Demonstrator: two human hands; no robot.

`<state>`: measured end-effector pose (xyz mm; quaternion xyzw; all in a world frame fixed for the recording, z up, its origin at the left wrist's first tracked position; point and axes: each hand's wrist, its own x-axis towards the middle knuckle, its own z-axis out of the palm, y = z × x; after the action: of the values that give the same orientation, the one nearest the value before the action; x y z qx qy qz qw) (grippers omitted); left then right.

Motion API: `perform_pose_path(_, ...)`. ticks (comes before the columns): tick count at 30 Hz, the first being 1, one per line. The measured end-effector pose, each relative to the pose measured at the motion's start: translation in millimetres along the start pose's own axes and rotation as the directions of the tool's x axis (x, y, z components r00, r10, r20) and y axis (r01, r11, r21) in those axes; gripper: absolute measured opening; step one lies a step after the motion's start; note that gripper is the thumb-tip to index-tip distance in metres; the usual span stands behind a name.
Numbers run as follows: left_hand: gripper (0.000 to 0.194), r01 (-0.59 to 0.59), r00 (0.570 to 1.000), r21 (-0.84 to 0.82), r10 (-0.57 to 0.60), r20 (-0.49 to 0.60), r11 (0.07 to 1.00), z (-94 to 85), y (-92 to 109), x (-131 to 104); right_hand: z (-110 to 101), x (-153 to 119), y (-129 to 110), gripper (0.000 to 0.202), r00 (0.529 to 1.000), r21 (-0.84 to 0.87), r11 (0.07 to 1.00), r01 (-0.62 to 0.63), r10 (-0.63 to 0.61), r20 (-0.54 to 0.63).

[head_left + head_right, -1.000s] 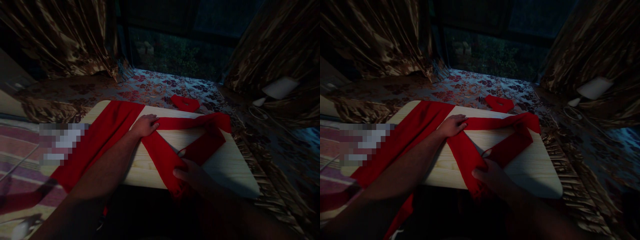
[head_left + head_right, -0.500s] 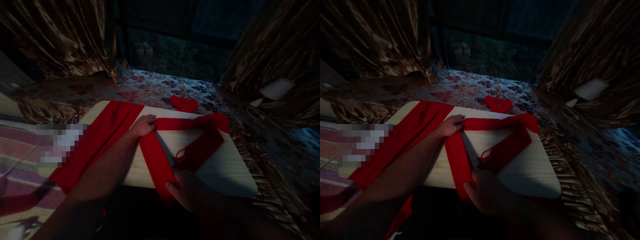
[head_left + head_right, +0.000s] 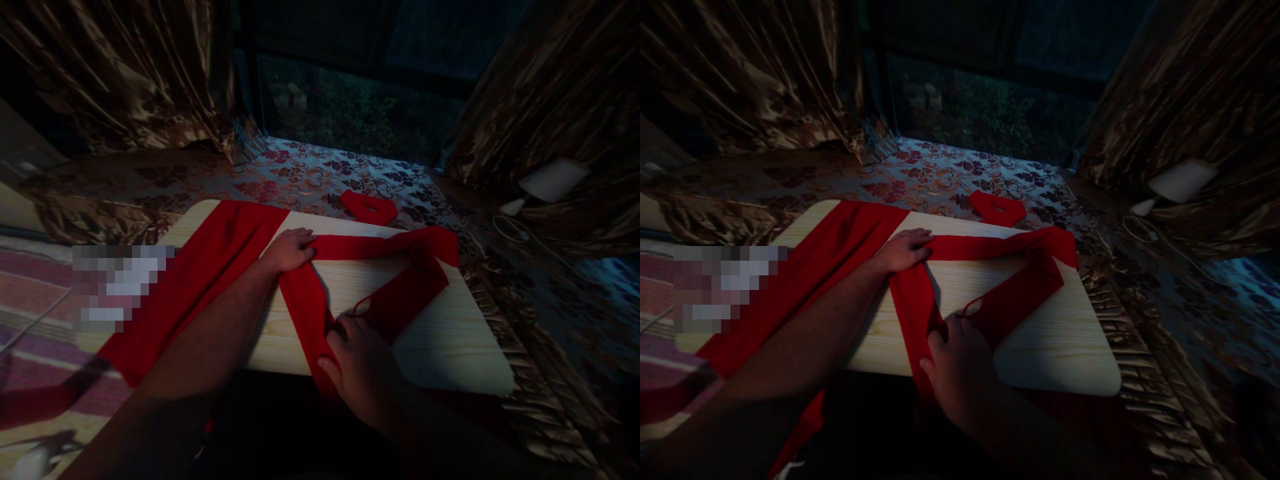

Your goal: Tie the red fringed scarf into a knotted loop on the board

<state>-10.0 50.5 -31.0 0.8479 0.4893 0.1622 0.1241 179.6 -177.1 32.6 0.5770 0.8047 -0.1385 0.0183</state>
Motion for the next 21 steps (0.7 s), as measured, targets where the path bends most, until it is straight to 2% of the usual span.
perform_pose_path(4,0.06,0.007,1.0,0.003,-0.007,-0.001,1.0,-0.2,1,0,0,2,-3,0.018,0.998,-0.038,0.999,0.016,-0.013,0.06)
perform_pose_path(7,0.061,-0.007,1.0,0.009,0.007,0.001,1.0,-0.5,1,0,2,3,-2,0.012,0.995,0.015,0.997,0.078,-0.078,0.055)
perform_pose_path(11,0.06,-0.005,1.0,0.008,0.005,-0.006,1.0,0.4,0,0,15,1,2,0.009,0.995,0.278,0.955,0.102,-0.098,-0.032)
perform_pose_path(14,0.058,-0.002,1.0,0.003,0.002,-0.002,1.0,1.3,-1,1,26,0,9,0.016,0.99,0.482,0.872,0.08,-0.015,-0.138)
perform_pose_path(16,0.059,-0.008,1.0,0.001,0.008,0.003,1.0,1.4,-1,1,27,0,15,0.018,0.986,0.561,0.827,0.035,0.064,-0.156)
perform_pose_path(18,0.059,-0.01,1.0,-0.006,0.01,0.005,1.0,1.0,-2,2,23,2,23,0.014,0.993,0.614,0.788,-0.048,0.102,-0.053)
perform_pose_path(21,0.057,-0.003,1.0,-0.027,0.003,0.005,1.0,0.0,-2,2,8,4,33,0.014,0.986,0.654,0.739,-0.16,0.081,0.148)
